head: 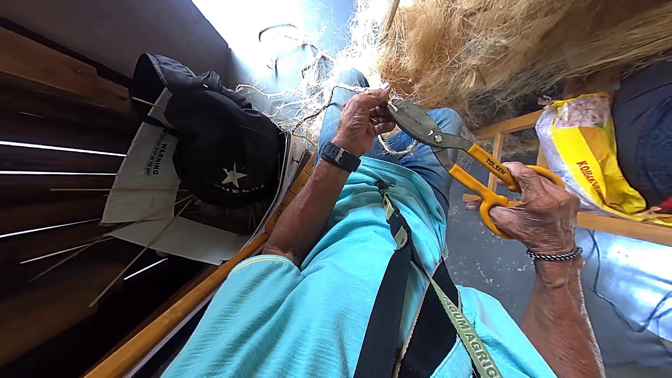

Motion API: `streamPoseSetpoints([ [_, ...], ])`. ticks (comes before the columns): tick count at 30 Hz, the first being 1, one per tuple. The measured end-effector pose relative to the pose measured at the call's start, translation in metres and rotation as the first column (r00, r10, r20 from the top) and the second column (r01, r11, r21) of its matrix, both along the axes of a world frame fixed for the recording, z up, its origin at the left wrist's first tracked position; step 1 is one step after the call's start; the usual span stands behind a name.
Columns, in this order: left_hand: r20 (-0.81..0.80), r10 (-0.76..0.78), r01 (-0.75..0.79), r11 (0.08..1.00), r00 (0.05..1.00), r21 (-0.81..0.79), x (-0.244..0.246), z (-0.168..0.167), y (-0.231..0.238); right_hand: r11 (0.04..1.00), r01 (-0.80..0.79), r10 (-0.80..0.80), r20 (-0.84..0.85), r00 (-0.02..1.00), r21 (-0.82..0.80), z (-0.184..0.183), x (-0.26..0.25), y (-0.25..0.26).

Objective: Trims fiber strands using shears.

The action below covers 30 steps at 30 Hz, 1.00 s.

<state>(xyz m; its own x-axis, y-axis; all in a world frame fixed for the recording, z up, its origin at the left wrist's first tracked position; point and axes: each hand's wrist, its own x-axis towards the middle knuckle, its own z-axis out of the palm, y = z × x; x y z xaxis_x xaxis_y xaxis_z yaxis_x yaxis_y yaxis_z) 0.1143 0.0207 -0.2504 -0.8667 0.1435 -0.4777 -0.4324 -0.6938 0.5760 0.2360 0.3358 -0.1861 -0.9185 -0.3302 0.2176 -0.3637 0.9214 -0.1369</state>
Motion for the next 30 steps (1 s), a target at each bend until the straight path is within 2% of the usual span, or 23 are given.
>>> streamPoseSetpoints([
  [11,-0.014,0.042,-0.042,0.999,0.999,0.006,0.007,-0.001,0.008,0.999,0.021,-0.021,0.008,1.000,0.027,0.000,0.001,0.001],
  [15,0.002,0.039,-0.039,0.999,0.999,-0.008,0.007,-0.004,0.008,0.999,0.038,-0.039,0.071,0.997,0.015,0.001,0.003,0.002],
  [20,-0.005,0.025,-0.025,0.999,1.000,0.045,0.007,-0.002,0.004,0.961,0.137,-0.094,0.184,0.979,-0.239,-0.015,0.007,0.000],
  [23,0.015,0.022,-0.023,0.995,1.000,0.099,0.007,-0.001,0.001,0.870,0.197,-0.081,0.262,0.962,-0.452,-0.026,0.009,-0.002],
  [30,-0.127,0.034,-0.016,0.990,0.991,0.140,0.006,-0.007,0.003,0.657,0.267,0.089,0.424,0.901,-0.705,-0.027,0.017,-0.001],
])
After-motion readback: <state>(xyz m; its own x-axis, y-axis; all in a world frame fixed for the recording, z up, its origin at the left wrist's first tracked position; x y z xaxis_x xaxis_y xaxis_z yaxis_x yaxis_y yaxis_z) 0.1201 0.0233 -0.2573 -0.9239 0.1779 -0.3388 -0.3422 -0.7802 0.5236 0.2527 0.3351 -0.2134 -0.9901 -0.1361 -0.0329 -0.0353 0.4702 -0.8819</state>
